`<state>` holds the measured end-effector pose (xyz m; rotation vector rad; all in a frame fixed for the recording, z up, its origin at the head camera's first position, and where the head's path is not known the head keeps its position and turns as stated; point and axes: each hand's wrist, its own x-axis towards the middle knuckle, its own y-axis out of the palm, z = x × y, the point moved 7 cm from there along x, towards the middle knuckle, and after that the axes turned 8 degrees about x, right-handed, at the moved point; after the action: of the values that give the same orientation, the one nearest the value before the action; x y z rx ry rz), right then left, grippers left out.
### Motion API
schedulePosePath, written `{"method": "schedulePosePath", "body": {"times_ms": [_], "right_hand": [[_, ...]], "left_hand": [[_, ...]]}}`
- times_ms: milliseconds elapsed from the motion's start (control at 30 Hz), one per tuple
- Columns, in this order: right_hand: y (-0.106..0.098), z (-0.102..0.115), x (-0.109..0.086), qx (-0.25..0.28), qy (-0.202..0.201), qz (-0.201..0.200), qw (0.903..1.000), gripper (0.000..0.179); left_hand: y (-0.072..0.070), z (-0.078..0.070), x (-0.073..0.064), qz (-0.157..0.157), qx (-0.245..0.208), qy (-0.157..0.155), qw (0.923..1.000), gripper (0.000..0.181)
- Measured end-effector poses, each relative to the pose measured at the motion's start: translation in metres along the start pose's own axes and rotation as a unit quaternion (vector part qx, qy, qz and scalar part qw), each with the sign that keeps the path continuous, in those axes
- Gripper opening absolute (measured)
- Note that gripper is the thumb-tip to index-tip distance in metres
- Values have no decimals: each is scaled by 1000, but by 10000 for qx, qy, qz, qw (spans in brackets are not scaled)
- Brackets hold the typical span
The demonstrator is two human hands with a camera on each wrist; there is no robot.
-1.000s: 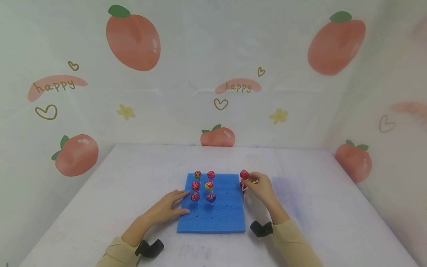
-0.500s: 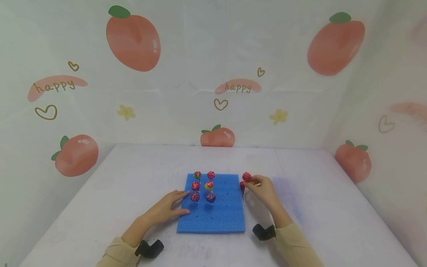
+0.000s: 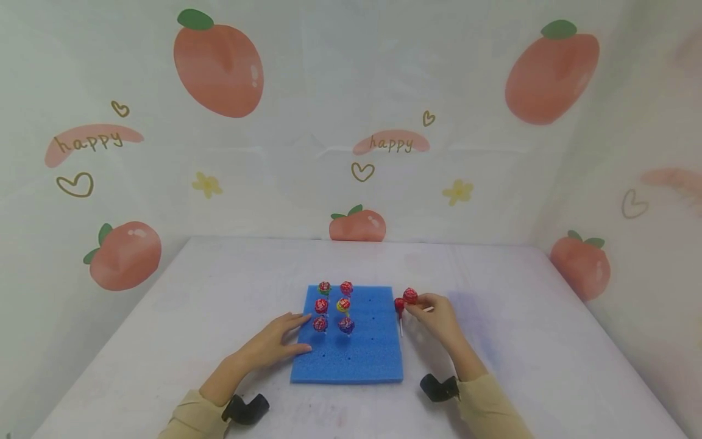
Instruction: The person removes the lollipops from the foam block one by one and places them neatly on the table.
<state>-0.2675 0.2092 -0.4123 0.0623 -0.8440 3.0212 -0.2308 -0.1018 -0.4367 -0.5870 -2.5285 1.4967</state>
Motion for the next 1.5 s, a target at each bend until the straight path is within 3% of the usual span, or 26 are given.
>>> {"method": "schedulePosePath", "body": {"times_ms": [667, 900, 1300, 1500], "right_hand": [[-9, -5, -6, -82, 94, -59, 9999, 28], [-11, -9, -10, -213, 371, -54, 9991, 31], [-18, -10, -11, -285, 381, -106, 9988, 32], [-21, -9, -13, -292, 621, -71, 9976, 39]], "left_hand": [[-1, 0, 1, -43, -2, -2, 10000, 68], [-1, 1, 1, -42, -8, -20, 10000, 68], [-2, -1, 0, -46, 6, 16, 10000, 67], [-1, -1, 0, -41, 3, 0, 10000, 67]]}}
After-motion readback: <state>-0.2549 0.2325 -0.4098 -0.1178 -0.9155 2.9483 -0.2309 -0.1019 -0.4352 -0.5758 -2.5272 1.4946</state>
